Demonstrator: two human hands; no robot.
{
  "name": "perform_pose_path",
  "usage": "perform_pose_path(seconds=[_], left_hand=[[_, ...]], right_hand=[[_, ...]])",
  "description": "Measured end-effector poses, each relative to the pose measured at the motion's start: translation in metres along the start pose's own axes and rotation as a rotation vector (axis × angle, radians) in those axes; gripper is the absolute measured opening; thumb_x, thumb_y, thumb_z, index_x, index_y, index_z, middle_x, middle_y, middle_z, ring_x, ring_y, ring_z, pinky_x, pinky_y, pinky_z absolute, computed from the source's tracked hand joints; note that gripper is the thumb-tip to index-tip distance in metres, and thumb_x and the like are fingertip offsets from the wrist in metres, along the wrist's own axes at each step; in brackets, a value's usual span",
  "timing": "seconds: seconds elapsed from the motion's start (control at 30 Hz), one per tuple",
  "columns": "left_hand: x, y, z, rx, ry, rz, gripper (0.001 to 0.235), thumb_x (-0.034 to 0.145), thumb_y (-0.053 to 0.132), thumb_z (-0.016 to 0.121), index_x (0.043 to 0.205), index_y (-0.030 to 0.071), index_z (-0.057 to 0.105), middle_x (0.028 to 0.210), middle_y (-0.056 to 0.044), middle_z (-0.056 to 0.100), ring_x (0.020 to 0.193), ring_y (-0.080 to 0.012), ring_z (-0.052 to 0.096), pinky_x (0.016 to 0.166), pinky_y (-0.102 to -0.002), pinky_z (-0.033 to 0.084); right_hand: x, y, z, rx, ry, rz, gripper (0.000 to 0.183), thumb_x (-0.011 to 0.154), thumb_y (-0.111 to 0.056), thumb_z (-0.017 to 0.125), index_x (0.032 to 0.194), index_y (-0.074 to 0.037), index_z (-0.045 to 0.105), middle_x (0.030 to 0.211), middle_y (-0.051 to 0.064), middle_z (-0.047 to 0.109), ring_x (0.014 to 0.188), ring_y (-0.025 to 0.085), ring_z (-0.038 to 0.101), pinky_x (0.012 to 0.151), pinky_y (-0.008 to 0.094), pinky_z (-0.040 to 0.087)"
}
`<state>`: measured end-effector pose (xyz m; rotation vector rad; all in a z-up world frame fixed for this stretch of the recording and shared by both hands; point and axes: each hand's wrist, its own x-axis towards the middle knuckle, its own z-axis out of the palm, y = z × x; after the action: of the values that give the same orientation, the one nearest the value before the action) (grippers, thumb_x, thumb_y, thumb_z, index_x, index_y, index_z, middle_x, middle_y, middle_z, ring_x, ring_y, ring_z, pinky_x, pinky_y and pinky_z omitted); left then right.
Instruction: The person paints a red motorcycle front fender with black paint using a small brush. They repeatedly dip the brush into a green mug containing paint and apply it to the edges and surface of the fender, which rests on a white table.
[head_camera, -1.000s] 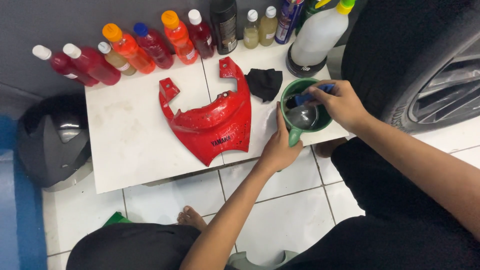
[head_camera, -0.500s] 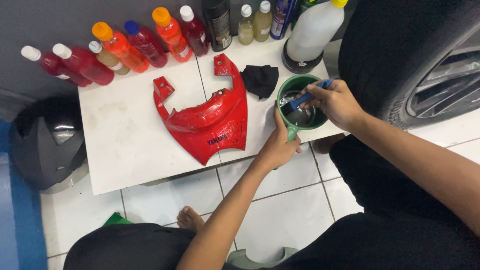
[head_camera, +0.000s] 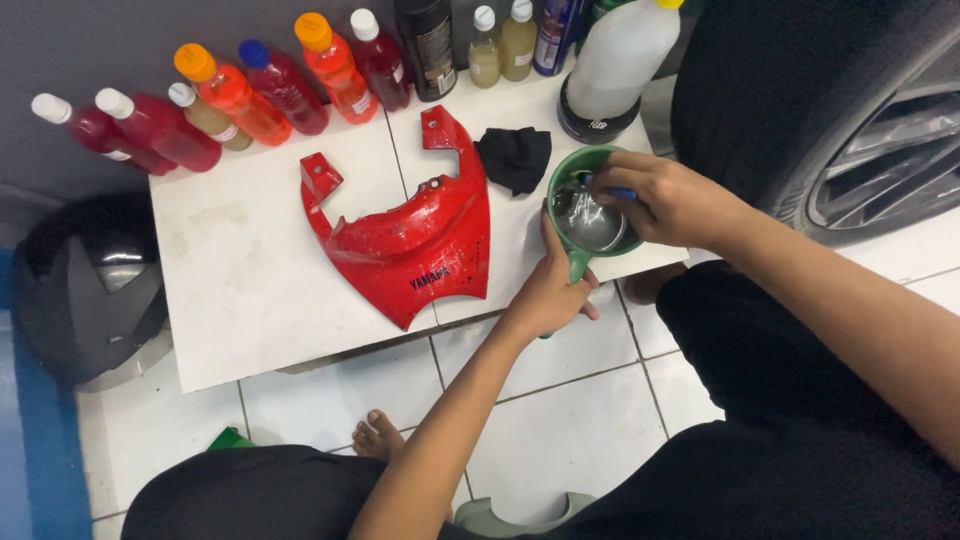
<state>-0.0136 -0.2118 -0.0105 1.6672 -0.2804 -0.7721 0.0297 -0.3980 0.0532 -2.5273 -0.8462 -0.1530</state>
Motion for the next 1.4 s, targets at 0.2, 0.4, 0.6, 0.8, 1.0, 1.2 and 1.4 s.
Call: perform_pose_path(seconds=[0.2,0.4,0.6,0.8,1.0,1.2,1.4], left_hand=[[0.000,-0.005,0.003,-0.012,-0.001,0.015,0.104,0.087,-0.011,0.043,0.155,0.011,-0.033,0.098,-0.021,0.065,0.070,-0.0305,0.076,0.070,-0.036,0.068],[-0.005,0.002,0.003,-0.007,-0.003,-0.025,0.102,0.088,-0.009,0.043,0.154,0.008,-0.033,0.102,-0.021,0.066,0.071,-0.0298,0.076,0.070,-0.038,0.069],[-0.004,-0.002,0.004,0.002,0.003,-0.015,0.102,0.088,-0.009,0.043,0.154,0.007,-0.033,0.101,-0.021,0.065,0.072,-0.0306,0.076,0.070,-0.038,0.070],[-0.004,-0.005,0.006,0.014,0.032,-0.008,0.102,0.089,-0.007,0.044,0.154,0.008,-0.033,0.100,-0.020,0.065,0.074,-0.0287,0.075,0.074,-0.039,0.069],[-0.007,-0.002,0.009,0.034,0.048,-0.001,0.100,0.091,-0.006,0.045,0.155,0.007,-0.031,0.100,-0.017,0.065,0.075,-0.0254,0.075,0.074,-0.037,0.069],[-0.012,0.003,0.009,0.022,0.055,-0.010,0.101,0.091,-0.006,0.045,0.156,0.010,-0.031,0.104,-0.022,0.066,0.077,-0.0273,0.076,0.075,-0.037,0.069],[-0.002,-0.009,0.014,0.002,0.080,-0.009,0.098,0.093,-0.005,0.044,0.156,0.009,-0.029,0.106,-0.027,0.067,0.079,-0.0282,0.075,0.078,-0.036,0.068]], right_hand=[[-0.009,0.013,0.005,-0.261,0.006,-0.209,0.017,0.078,0.016,0.073,0.089,0.002,0.076,0.088,0.014,0.077,0.097,0.027,0.073,0.100,0.035,0.055],[-0.010,0.024,0.011,-0.261,-0.009,-0.266,0.022,0.079,0.019,0.066,0.088,0.001,0.075,0.092,0.012,0.077,0.098,0.026,0.071,0.099,0.034,0.054],[-0.012,0.023,0.011,-0.251,0.026,-0.247,0.024,0.078,0.019,0.067,0.088,-0.001,0.075,0.091,0.010,0.078,0.098,0.024,0.072,0.097,0.031,0.054],[-0.010,0.011,0.011,-0.203,0.035,-0.129,0.018,0.079,0.017,0.070,0.087,0.001,0.076,0.087,0.012,0.077,0.088,0.024,0.074,0.094,0.032,0.056],[-0.013,0.031,0.020,0.181,0.194,0.125,0.003,0.099,0.002,0.068,0.100,0.000,0.071,0.088,0.011,0.071,0.086,0.029,0.071,0.082,0.036,0.056],[-0.003,0.008,0.021,0.740,0.276,0.554,0.016,0.108,-0.004,0.056,0.100,0.002,0.068,0.089,0.021,0.072,0.084,0.025,0.075,0.077,0.034,0.063],[-0.004,0.023,0.039,1.148,0.376,0.777,0.014,0.105,-0.006,0.056,0.097,0.001,0.065,0.089,0.016,0.074,0.080,0.019,0.078,0.073,0.026,0.067]])
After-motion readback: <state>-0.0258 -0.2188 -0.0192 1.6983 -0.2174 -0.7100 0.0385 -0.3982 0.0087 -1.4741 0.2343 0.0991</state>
